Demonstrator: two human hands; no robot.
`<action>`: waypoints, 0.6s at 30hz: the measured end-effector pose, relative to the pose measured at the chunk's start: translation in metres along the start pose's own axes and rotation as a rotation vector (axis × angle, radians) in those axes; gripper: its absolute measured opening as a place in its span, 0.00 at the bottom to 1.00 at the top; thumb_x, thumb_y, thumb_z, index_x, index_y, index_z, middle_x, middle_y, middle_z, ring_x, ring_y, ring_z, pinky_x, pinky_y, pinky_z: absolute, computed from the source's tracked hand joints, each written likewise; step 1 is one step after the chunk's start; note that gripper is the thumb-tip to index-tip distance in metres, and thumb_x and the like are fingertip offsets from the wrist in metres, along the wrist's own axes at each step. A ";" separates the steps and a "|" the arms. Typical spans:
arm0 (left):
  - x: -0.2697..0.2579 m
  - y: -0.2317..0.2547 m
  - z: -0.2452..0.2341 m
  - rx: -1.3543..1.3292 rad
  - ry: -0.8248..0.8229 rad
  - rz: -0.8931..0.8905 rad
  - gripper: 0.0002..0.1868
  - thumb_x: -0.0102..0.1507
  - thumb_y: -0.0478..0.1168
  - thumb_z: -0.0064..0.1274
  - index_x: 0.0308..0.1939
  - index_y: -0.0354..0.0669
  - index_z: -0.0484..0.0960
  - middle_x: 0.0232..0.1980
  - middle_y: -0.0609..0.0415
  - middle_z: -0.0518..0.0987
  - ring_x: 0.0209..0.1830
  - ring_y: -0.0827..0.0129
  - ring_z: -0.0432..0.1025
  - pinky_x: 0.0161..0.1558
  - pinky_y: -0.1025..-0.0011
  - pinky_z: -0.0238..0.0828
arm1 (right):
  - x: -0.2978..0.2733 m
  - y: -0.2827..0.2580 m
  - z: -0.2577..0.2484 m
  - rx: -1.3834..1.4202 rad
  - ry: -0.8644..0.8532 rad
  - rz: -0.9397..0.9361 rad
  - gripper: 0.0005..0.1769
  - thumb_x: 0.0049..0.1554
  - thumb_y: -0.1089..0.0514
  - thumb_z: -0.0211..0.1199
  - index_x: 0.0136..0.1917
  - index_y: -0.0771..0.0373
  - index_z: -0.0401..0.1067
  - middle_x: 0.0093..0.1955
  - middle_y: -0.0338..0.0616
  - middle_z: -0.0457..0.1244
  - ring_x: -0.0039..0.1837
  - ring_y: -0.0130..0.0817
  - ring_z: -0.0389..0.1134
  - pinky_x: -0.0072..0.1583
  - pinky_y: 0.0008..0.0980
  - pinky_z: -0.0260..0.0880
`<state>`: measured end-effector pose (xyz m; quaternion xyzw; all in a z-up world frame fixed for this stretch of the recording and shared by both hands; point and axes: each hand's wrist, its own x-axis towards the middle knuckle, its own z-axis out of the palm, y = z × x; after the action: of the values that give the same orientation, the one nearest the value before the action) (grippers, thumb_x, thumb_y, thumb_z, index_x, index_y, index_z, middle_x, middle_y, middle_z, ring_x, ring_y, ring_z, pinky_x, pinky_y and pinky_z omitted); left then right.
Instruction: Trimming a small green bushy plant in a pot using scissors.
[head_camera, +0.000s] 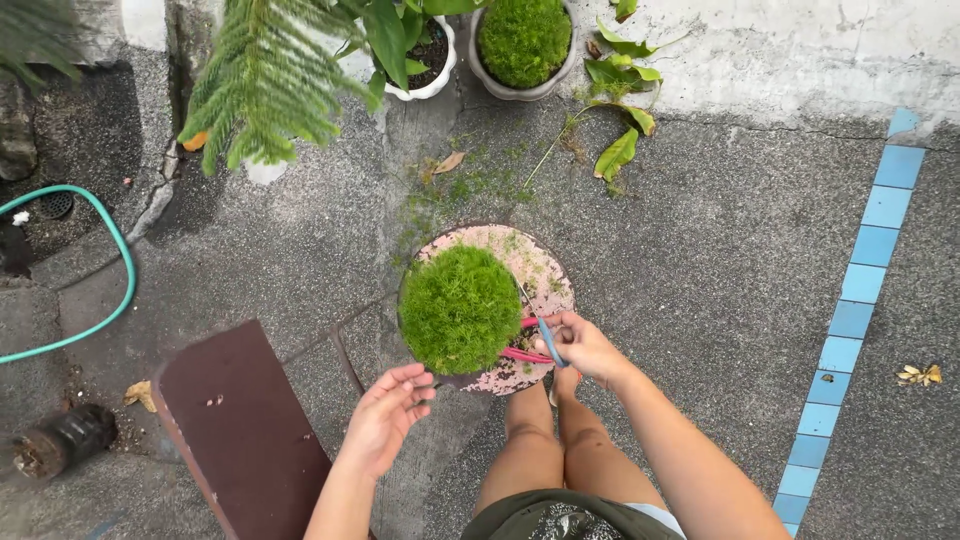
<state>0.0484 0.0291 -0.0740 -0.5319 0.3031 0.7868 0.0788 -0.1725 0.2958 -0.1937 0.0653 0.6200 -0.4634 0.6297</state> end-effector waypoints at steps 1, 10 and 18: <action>0.000 -0.001 0.001 -0.010 0.007 -0.014 0.15 0.68 0.35 0.44 0.57 0.38 0.78 0.53 0.49 0.81 0.50 0.64 0.75 0.51 0.64 0.73 | 0.004 0.005 -0.001 -0.049 0.022 -0.025 0.30 0.51 0.53 0.74 0.64 0.62 0.70 0.38 0.42 0.63 0.39 0.29 0.65 0.41 0.30 0.67; 0.008 -0.007 -0.010 -0.096 -0.002 -0.040 0.14 0.68 0.35 0.44 0.56 0.37 0.77 0.53 0.48 0.81 0.50 0.64 0.75 0.51 0.63 0.72 | -0.027 -0.016 -0.002 0.095 0.007 0.045 0.22 0.56 0.56 0.70 0.61 0.63 0.71 0.38 0.35 0.63 0.39 0.25 0.63 0.42 0.26 0.65; 0.016 0.015 0.024 -0.116 -0.060 0.019 0.14 0.68 0.35 0.44 0.56 0.37 0.77 0.52 0.48 0.81 0.50 0.64 0.76 0.51 0.64 0.73 | 0.009 -0.014 -0.013 -0.044 0.039 -0.057 0.25 0.51 0.61 0.74 0.60 0.63 0.71 0.37 0.39 0.66 0.39 0.25 0.67 0.41 0.25 0.65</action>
<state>0.0158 0.0279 -0.0763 -0.5090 0.2597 0.8192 0.0495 -0.1930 0.2924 -0.1974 0.0426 0.6440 -0.4660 0.6052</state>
